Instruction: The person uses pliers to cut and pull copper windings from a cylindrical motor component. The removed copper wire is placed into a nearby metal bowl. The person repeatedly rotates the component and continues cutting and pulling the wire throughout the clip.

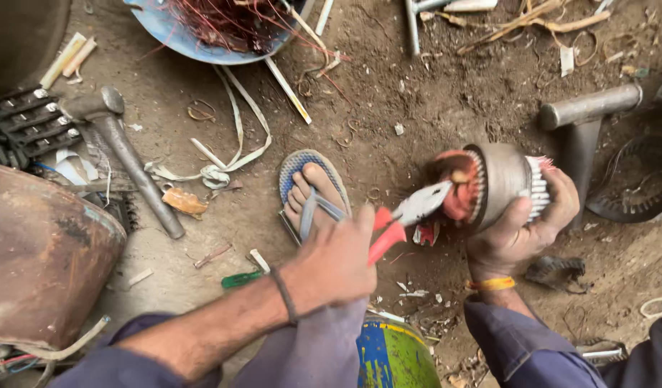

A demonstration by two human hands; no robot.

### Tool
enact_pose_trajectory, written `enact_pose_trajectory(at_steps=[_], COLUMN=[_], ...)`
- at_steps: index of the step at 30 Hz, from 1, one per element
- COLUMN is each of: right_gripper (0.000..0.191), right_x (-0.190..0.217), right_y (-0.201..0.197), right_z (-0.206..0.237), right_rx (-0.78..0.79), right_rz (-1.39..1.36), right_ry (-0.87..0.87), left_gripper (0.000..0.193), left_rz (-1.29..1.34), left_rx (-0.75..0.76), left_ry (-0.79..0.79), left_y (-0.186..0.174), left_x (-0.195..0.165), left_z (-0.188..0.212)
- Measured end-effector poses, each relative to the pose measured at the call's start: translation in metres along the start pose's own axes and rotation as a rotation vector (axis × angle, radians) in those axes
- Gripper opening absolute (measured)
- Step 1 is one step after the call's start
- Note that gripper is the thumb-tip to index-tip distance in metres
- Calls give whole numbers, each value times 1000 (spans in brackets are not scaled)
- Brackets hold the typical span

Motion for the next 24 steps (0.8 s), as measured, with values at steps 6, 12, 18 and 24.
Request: enact_pose_trajectory(at_steps=[6,12,18,24], right_gripper=[50,51,60,109], right_x=[-5,-5,13,-7], right_y=[-1,5,-3,35], right_z=[2,3,-17,-68], right_rx=[-43,-7,132,826], right_rz=[-56,-186,232,706], right_ry=[89,5,38,291], left_gripper=[41,42,36,40], left_rz=[805,273,527,441], left_rx=[-614,-178,-238,-386], left_ry=[-224,150,-240,-154], left_y=[-39,11,-15,-61], left_x=[60,9,89,95], left_z=[33,1,7,9])
Point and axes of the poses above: each hand's wrist, its own z-axis away from the middle knuckle, its own y-axis out of the palm, x = y × z, the point moved 10 cm from there along -z, towards the middle knuckle, and after that the axes turned 1 degree about y, right-handed, at the moved point
